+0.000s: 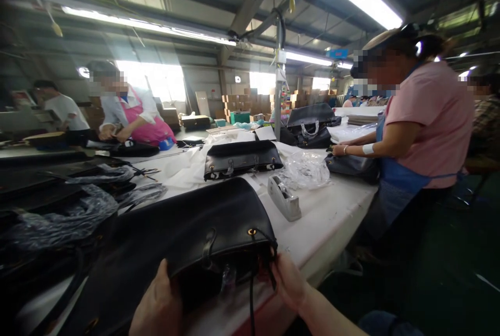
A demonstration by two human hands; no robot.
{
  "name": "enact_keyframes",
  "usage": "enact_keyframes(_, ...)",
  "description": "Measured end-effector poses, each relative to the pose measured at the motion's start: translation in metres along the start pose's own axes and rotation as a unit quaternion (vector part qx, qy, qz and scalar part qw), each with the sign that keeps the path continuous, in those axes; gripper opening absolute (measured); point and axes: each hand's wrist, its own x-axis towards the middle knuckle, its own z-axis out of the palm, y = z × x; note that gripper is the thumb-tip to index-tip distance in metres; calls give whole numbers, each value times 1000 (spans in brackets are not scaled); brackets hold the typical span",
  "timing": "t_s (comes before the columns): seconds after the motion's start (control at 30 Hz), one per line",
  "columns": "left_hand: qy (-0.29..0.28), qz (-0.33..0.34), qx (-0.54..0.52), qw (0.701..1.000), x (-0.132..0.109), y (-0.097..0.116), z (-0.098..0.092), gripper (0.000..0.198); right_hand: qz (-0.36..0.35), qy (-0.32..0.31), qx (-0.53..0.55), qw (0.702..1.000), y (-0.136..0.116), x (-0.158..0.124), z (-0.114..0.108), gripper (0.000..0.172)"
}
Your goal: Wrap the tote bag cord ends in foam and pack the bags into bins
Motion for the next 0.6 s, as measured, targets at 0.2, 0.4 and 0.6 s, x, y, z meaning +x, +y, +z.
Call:
enact_keyframes(0.2,-62,22,-41,997,7,-7,7,42,42,-31,-3,999,-8,-7,-15,35)
enact_keyframes(0.4,-153,100,-131,974,35,42,-36,58,9,33,-270,962,-6,11,-22,30)
enact_keyframes(0.6,-282,170,-236,914,72,131,-54,65,-3,-23,-298,954,-18,6,-23,24)
